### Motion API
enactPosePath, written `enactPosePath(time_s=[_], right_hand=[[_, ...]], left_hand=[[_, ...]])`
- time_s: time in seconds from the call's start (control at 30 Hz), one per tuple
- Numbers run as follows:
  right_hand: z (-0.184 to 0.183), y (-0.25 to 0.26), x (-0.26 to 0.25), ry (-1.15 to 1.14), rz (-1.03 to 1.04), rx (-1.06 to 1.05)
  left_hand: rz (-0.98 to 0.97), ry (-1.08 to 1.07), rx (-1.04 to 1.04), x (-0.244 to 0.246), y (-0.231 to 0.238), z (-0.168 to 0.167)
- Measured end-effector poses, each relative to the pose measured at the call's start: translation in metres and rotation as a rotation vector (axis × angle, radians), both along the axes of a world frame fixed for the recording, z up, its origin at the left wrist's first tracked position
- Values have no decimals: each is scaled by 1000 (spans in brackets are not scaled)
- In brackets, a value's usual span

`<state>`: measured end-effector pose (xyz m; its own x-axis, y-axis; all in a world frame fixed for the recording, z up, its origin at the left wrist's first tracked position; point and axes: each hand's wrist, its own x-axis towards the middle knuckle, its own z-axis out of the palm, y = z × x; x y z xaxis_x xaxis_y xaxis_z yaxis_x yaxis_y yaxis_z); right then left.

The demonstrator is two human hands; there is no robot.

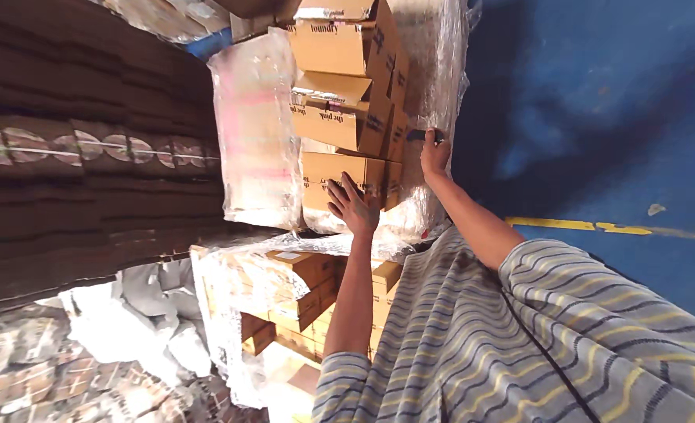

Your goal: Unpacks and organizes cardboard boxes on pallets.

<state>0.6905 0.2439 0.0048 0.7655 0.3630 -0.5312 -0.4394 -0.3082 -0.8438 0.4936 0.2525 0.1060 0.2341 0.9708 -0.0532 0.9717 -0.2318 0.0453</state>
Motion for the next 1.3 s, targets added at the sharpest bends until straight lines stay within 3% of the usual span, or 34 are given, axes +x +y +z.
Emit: enactPosePath(time_s=[0.23, 0.43, 0.57, 0.63, 0.8, 0.9, 1.0, 1.1, 1.2, 1.3], right_hand=[[-9, 2, 2, 18, -46, -29], [-5, 14, -5, 169, 70, 155], [-8, 39, 21, 17, -16, 35], [-8, 60, 39, -45, -64, 82], [8, 94, 68, 276, 16, 253], [14, 103, 71, 103, -89, 189], [39, 103, 68, -120, -154, 381], [64, 97, 64, -124, 4, 498], [73, 86, 47, -214, -127, 417], [72, 60, 21, -161, -165, 415]], left_hand=[[8, -2, 17, 0, -1, -3], [8, 20, 32, -1, 1, -5], [18, 30, 47, 0, 1, -5], [18, 35, 58, 1, 1, -5], [14, 28, 64, 0, 1, -6], [13, 35, 80, 0, 2, -6], [18, 24, 103, 0, 2, -8], [6, 14, 109, -1, 1, -9], [8, 3, 110, -1, 3, -9], [13, -14, 115, -2, 2, -11]])
